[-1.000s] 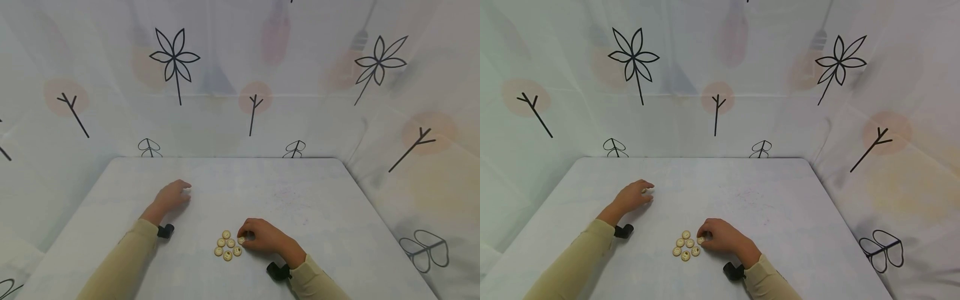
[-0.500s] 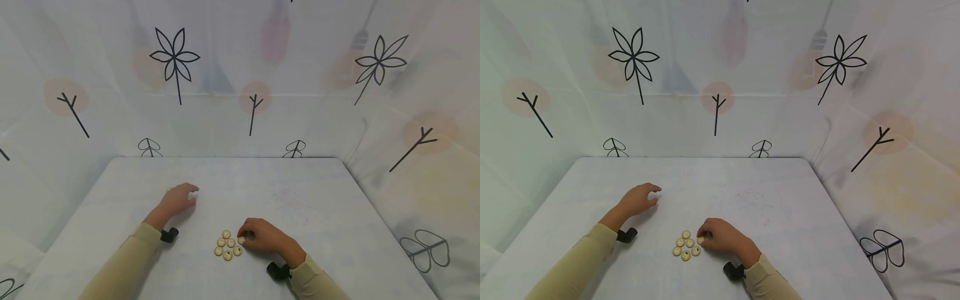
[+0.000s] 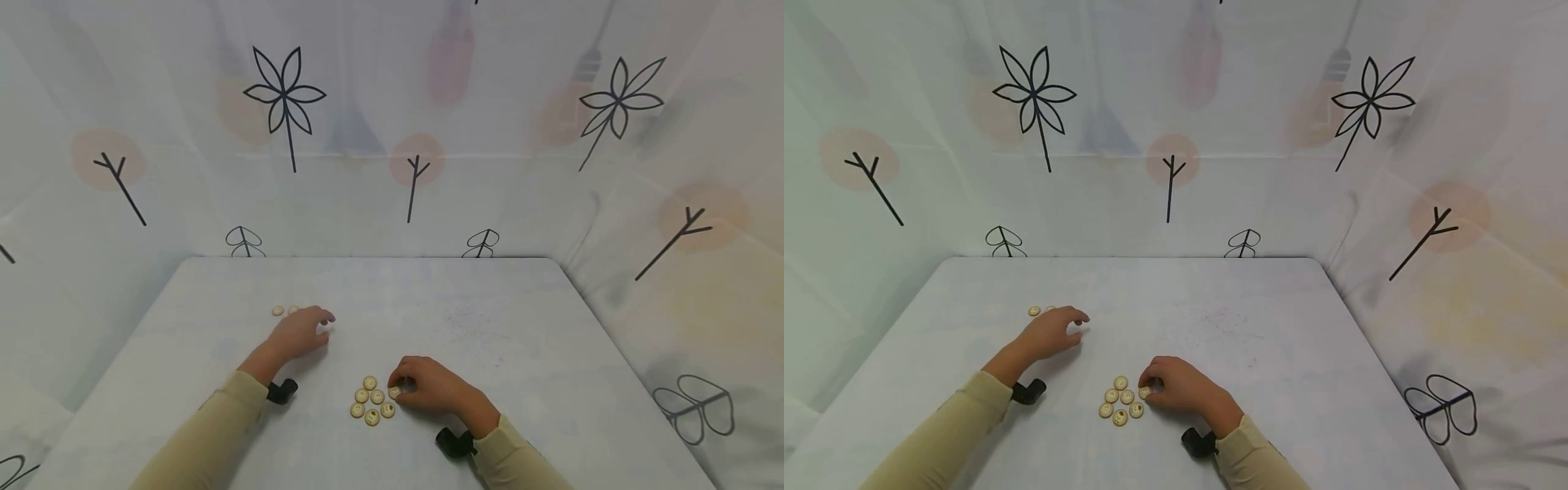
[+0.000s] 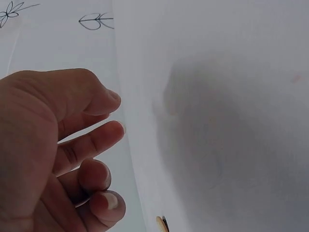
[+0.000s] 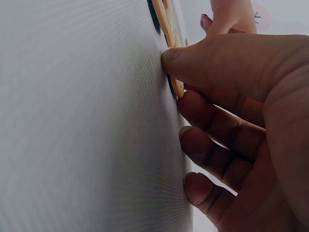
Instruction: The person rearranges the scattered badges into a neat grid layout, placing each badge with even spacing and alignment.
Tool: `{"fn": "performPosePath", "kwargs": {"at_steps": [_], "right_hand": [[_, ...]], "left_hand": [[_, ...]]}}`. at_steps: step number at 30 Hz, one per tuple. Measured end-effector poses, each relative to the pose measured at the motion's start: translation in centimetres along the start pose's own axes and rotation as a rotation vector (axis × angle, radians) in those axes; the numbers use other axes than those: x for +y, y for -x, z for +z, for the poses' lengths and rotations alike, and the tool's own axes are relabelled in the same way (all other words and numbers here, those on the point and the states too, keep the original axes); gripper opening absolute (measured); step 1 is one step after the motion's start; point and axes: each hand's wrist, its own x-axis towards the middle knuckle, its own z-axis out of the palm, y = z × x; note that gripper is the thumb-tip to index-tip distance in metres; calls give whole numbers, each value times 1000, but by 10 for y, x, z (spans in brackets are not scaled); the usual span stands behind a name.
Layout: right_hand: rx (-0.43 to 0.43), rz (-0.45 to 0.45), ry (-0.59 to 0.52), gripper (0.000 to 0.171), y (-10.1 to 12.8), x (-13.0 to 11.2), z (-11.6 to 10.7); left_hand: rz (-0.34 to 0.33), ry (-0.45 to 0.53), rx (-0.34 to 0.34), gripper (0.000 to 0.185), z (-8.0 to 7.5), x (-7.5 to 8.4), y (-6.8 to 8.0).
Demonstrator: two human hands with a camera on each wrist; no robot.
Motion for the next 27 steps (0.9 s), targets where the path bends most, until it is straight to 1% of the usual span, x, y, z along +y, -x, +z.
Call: {"fn": "performPosePath", "kwargs": {"at_steps": [3, 8, 12, 18, 27], "right_hand": [[0, 1, -1, 16, 0, 0, 0], [-6, 12, -2, 16, -1, -1, -1], [-12, 25, -9, 15, -1, -2, -1], [-16, 36, -3, 15, -1, -2, 0], [-19, 37, 0, 16, -2, -1, -1]], "left_hand": [[4, -11, -14, 33, 3, 4, 0], [22, -17, -39, 29, 4, 14, 2], [35, -10, -45, 28, 7, 22, 4], [68, -27, -54, 26, 12, 29, 8], [114, 17, -95, 25, 15, 39, 15]]}}
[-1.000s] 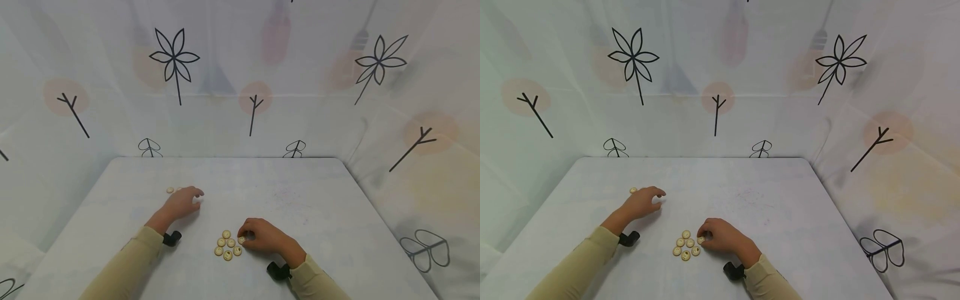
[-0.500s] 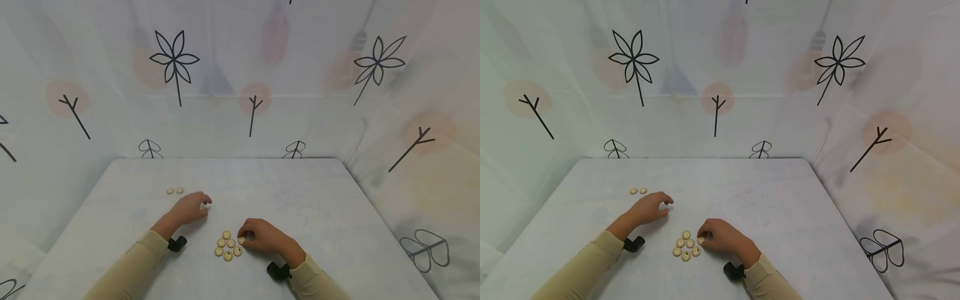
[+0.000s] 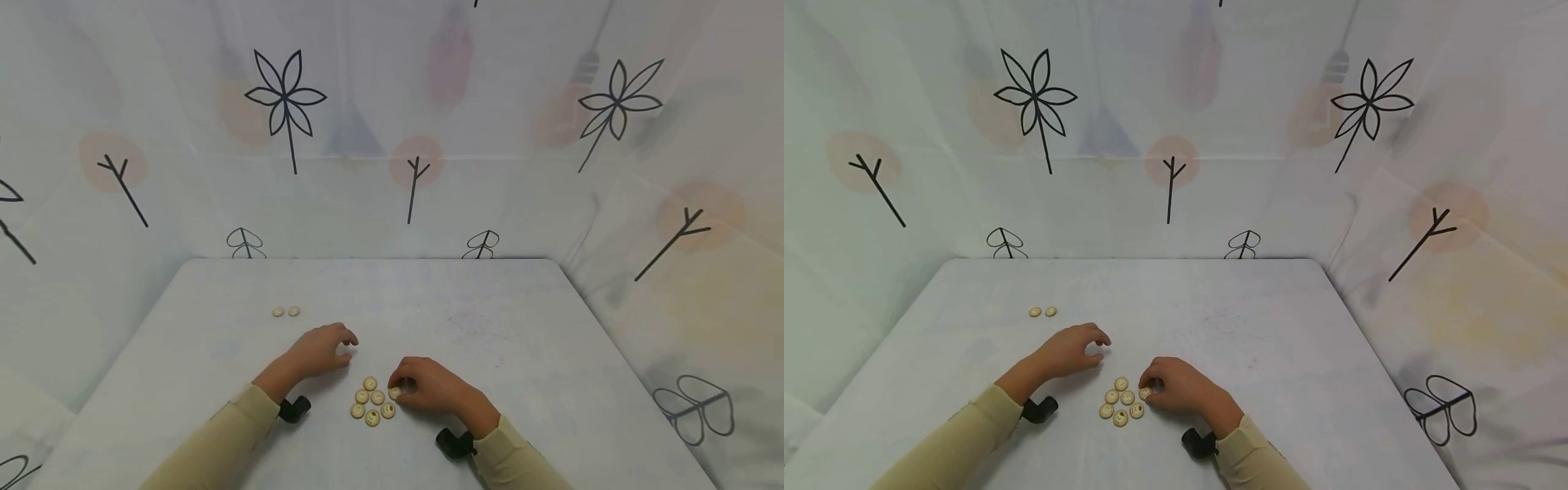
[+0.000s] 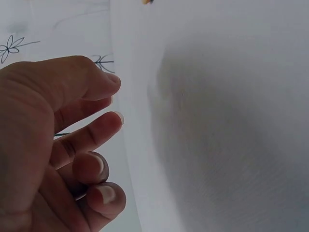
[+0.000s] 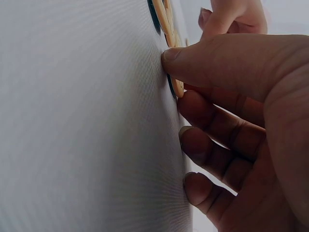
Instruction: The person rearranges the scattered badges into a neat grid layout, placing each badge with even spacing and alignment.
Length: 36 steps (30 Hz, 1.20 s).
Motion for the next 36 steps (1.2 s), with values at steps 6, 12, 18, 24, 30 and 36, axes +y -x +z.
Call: {"fn": "performPosePath", "kwargs": {"at_steps": [6, 12, 18, 24, 30, 36], "right_hand": [[-2, -4, 9, 16, 0, 0, -1], [11, -24, 8, 16, 1, 1, -2], [12, -31, 1, 16, 0, 2, -1], [3, -26, 0, 16, 0, 1, -2], [6, -35, 2, 15, 1, 1, -2], [10, -34, -6, 15, 1, 1, 0]], "left_hand": [[39, 3, -15, 24, 2, 6, 2], [71, -10, -34, 23, 3, 12, 5], [95, -26, -66, 23, 5, 18, 6], [129, -33, -82, 24, 8, 20, 7], [140, -14, -103, 26, 13, 22, 6], [169, -30, -122, 26, 18, 25, 7]]}}
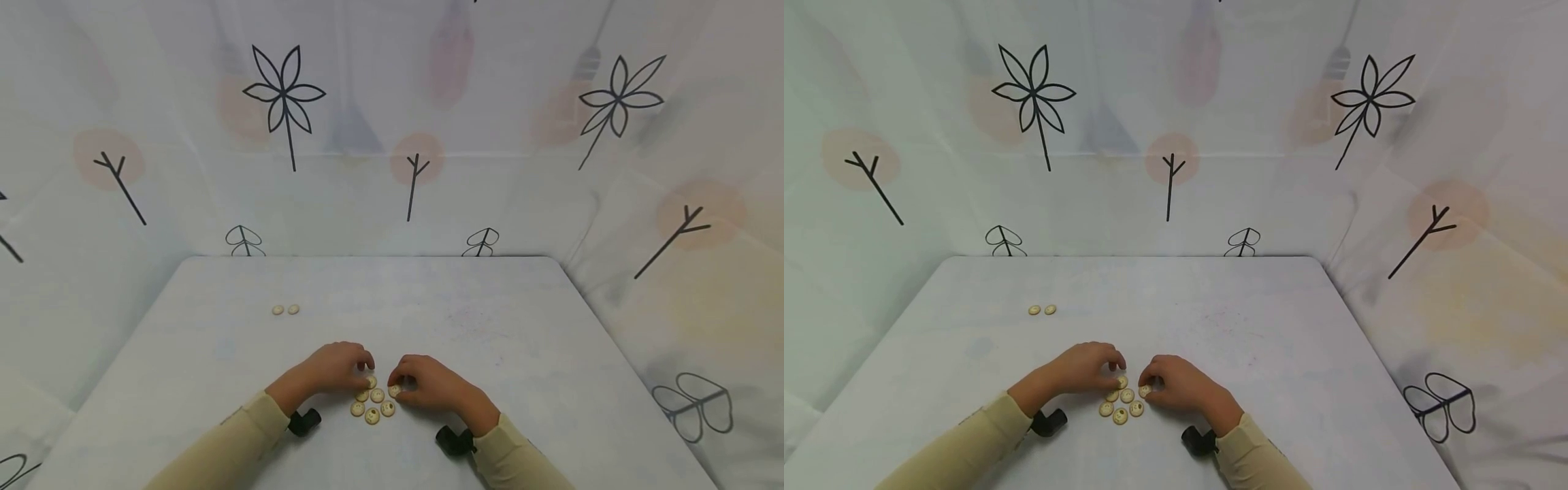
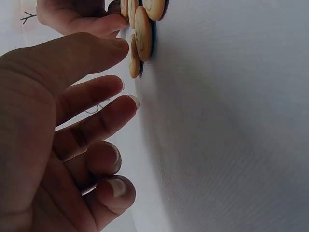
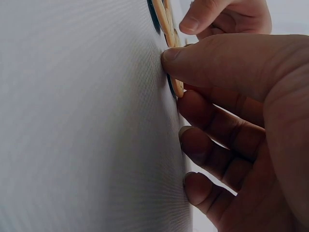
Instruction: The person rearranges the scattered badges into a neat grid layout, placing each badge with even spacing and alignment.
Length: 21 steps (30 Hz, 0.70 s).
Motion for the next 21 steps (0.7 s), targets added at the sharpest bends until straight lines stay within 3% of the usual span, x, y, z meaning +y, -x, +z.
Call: {"fn": "performPosePath", "kwargs": {"at_steps": [21], "right_hand": [[-1, -4, 5, 16, 0, 1, 0]], "left_hand": [[36, -86, -19, 22, 2, 8, -5]]}}
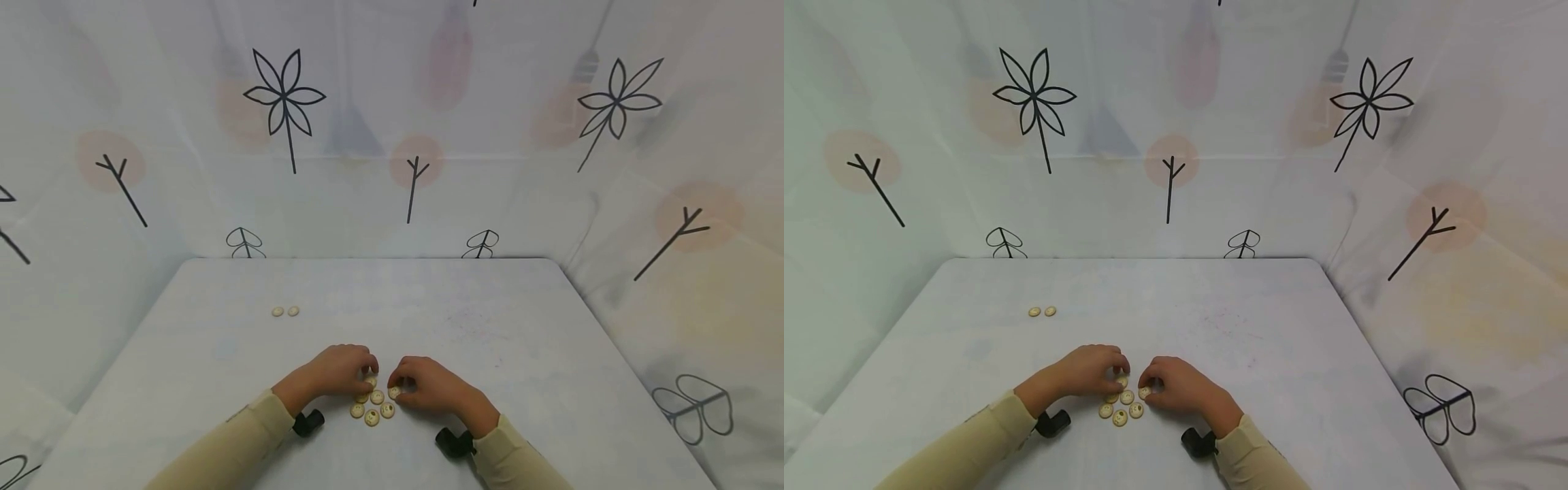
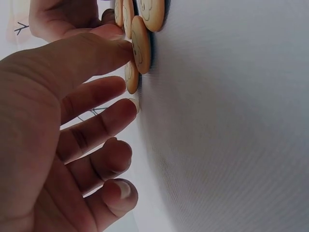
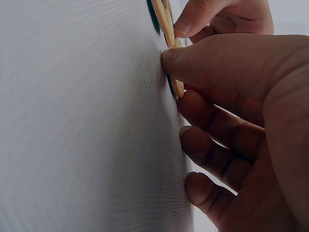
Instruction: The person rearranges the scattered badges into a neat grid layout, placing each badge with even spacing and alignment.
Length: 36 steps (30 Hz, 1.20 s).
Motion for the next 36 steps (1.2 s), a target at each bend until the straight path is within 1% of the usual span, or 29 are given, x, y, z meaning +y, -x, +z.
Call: {"fn": "performPosePath", "kwargs": {"at_steps": [4, 9, 16, 21, 26, 28, 36], "right_hand": [[1, -3, 6, 16, 0, 0, 0], [-2, 8, 7, 16, -1, 0, -1], [-1, 11, 4, 16, -1, -1, -1], [-2, 6, 0, 16, -1, -2, -2], [-1, 5, -12, 16, 0, -3, -2], [-1, 4, -14, 16, 0, -3, -2], [5, -2, -9, 16, 1, -4, -2]], "left_hand": [[8, -21, 9, 21, 0, -1, -1], [16, -31, 4, 22, 2, -1, -2], [29, -49, 10, 17, 4, -1, -3], [30, -54, 12, 17, 1, 1, -2], [40, -85, 9, 18, 0, 3, 0], [49, -100, 15, 18, 0, 3, 1], [70, -94, 77, 24, -1, 0, 2]]}}
